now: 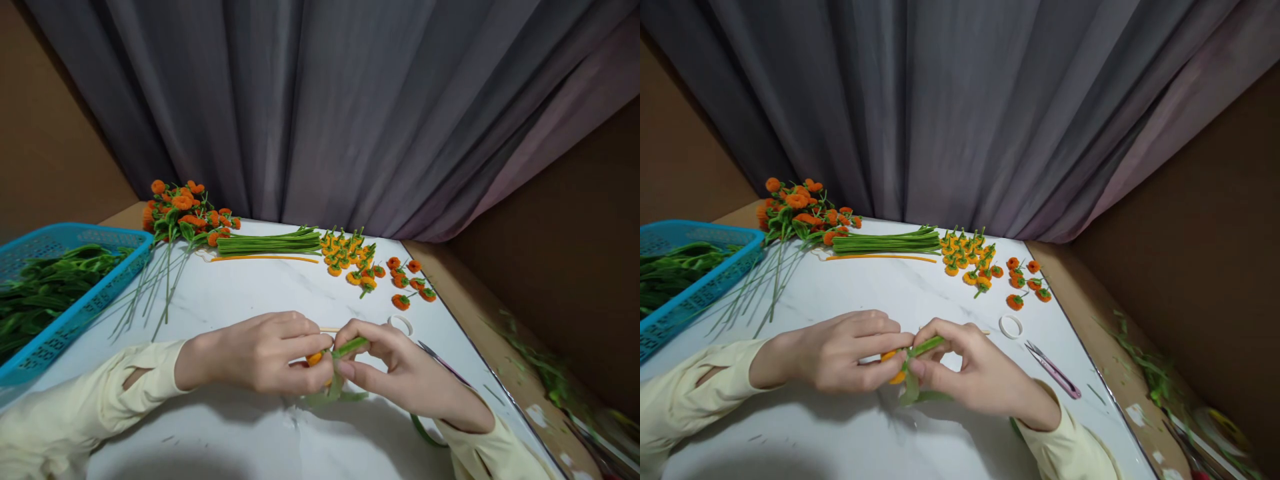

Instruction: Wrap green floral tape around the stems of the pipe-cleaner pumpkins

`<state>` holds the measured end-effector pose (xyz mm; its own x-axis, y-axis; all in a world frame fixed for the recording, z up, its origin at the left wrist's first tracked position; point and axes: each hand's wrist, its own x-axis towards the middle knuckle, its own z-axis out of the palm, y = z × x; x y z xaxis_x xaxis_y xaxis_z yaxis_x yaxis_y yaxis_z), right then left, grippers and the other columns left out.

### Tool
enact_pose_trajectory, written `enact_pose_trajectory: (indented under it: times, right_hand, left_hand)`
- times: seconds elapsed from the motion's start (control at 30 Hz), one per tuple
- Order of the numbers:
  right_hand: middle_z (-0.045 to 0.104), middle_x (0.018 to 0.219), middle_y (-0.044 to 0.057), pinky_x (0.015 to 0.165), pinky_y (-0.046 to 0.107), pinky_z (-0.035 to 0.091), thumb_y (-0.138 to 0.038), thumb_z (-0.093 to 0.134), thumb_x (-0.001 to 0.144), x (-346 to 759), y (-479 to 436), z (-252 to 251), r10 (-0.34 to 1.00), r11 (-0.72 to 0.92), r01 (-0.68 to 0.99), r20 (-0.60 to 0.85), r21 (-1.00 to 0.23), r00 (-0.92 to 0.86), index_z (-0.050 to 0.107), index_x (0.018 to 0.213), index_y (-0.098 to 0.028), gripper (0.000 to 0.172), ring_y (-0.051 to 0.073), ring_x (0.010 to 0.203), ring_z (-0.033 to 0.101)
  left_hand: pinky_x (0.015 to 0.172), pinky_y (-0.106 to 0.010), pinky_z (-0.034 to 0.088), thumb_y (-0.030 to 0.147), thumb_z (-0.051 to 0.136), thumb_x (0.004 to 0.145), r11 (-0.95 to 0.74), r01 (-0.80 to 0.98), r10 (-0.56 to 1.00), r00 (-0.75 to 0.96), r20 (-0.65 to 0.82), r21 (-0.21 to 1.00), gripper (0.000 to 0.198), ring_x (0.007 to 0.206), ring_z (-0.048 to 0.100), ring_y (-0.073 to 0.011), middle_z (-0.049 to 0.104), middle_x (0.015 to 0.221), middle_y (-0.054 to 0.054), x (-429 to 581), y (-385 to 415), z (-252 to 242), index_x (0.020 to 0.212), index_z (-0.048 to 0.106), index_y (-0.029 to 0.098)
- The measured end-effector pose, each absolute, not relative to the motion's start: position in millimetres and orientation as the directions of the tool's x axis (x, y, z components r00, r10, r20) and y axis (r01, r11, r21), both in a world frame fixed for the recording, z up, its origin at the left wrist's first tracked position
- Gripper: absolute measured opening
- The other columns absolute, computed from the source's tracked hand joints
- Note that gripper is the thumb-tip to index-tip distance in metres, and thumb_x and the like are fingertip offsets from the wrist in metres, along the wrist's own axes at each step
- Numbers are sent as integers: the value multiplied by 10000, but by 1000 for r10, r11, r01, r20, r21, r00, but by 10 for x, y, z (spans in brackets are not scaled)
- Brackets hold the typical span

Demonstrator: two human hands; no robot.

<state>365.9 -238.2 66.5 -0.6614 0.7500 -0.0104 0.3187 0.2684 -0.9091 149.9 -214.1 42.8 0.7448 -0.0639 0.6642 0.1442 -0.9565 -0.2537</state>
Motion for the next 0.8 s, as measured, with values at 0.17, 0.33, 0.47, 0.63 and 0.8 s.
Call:
enact_pose_trajectory:
  times: [0.17, 0.33, 0.47, 0.63, 0.8]
  right_hand:
    - [640, 786, 0, 707, 201, 466, -293, 575, 880, 3638, -2403, 698, 766, 216, 292, -24, -932, -642, 591, 882, -162, 132, 97, 746, 579]
    - [632, 816, 13, 723, 235, 458, -306, 598, 865, 3628, -2406, 684, 759, 118, 230, -61, -966, -648, 565, 890, -160, 152, 116, 788, 585]
    - [618, 781, 5, 694, 248, 457, -337, 643, 832, 3623, -2405, 650, 756, 18, 161, -92, -987, -648, 546, 867, -164, 201, 120, 747, 593]
    - [613, 779, -12, 731, 227, 433, -269, 639, 840, 3629, -2423, 678, 792, 99, 207, -49, -973, -609, 578, 868, -169, 120, 104, 763, 562]
    - [598, 833, -5, 732, 208, 426, -220, 602, 862, 3625, -2459, 731, 807, 111, 222, -43, -969, -589, 572, 913, -172, 76, 98, 803, 543]
  left_hand:
    - [597, -277, 507, 102, 442, 894, -971, 119, -48, 757, 652, -209, 117, 654, 595, -166, 673, 759, -93, 1498, -2142, 424, 860, 551, 127]
    - [602, -275, 503, 118, 422, 912, -974, 120, -35, 755, 655, -190, 136, 658, 577, -164, 669, 764, -92, 1497, -2152, 427, 873, 553, 124]
    - [613, -280, 499, 100, 406, 908, -983, 106, -20, 754, 657, -152, 138, 671, 563, -172, 658, 762, -95, 1496, -2150, 416, 883, 540, 122]
    - [672, -295, 502, 89, 349, 910, -999, 39, 48, 762, 646, 28, 157, 721, 536, -184, 645, 812, -123, 1494, -2139, 408, 958, 496, 117]
    - [705, -319, 498, 149, 357, 934, -989, -27, 76, 759, 646, 148, 140, 756, 518, -203, 630, 823, -145, 1487, -2127, 396, 1018, 464, 112]
